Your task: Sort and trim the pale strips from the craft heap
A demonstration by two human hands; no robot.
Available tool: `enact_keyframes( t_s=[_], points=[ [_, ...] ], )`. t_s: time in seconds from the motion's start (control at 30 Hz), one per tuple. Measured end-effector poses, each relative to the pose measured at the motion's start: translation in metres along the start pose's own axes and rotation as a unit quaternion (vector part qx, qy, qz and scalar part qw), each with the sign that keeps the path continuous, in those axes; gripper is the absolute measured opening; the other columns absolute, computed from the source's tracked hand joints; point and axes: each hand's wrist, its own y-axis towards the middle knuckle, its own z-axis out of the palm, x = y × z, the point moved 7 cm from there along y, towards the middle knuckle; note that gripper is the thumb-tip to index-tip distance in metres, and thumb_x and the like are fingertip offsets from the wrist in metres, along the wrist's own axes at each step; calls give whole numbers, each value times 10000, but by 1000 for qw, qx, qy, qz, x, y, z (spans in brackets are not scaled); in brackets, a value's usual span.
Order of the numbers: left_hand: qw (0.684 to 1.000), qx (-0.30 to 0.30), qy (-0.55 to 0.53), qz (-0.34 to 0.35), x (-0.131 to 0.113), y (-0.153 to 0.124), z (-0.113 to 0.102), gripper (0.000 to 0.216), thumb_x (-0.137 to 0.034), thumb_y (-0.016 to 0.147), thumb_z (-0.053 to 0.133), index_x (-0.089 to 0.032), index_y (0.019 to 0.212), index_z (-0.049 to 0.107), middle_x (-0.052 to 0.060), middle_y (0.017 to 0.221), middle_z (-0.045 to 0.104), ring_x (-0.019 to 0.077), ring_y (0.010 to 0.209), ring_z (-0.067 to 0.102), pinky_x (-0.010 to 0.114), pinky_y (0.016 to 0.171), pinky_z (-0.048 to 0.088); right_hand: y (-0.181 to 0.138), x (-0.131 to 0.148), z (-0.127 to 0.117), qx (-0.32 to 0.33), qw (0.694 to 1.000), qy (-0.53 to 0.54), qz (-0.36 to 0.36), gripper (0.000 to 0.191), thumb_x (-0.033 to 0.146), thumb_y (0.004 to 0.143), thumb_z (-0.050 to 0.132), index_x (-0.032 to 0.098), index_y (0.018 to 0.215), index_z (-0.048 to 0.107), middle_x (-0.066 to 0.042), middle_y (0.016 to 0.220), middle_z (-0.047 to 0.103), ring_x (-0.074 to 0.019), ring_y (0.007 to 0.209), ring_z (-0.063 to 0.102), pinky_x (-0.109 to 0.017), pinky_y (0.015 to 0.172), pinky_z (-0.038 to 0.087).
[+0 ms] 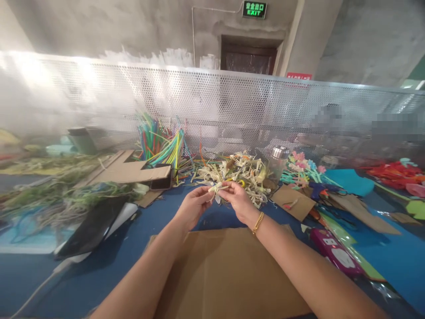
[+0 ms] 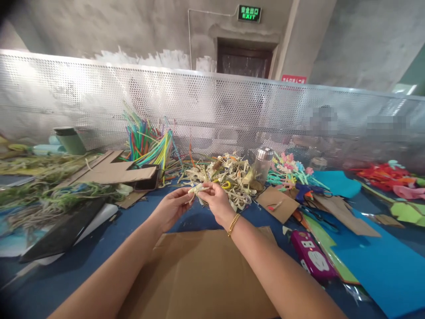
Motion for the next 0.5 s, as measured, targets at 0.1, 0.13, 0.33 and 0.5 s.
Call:
enact_keyframes(
  t_s=[0.1, 0.13, 0.33, 0.5],
  points=[
    [999, 37, 16, -29, 4, 2, -1, 311, -271, 600, 849, -151, 856, 719, 26, 788, 658, 84, 686, 580, 192, 670, 471, 4, 0, -6, 3, 999, -37, -24, 407, 308, 598, 786, 189, 926, 578, -1, 787, 665, -128, 693, 601, -261, 659, 458],
    [998, 45, 21, -35, 5, 2, -1, 316, -290, 615, 841, -152, 874, 724, 35, 796, 663, 95, 706, 590, 202, 686, 476, 5, 1, -6, 8, 997, -59, -39, 395, 307, 615, 777, 191, 936, 577, 0, 777, 663, -133, 690, 603, -264, 657, 462],
    [998, 14, 61, 13, 4, 5, -9, 293, -352, 584, 850, -158, 764, 723, 24, 767, 658, 108, 705, 583, 231, 714, 475, 1, 2, 2, 51, 977, -180, -107, 288, 337, 745, 700, 206, 973, 584, -17, 814, 682, -166, 745, 641, -291, 703, 493],
    [998, 18, 64, 22, 7, 9, -11, 287, -377, 603, 832, -162, 727, 687, 8, 746, 633, 95, 678, 556, 216, 670, 448, -9, 12, 13, 78, 893, -397, -197, 191, 325, 910, 523, 191, 844, 642, -26, 774, 673, -149, 723, 605, -264, 693, 432]
  ],
)
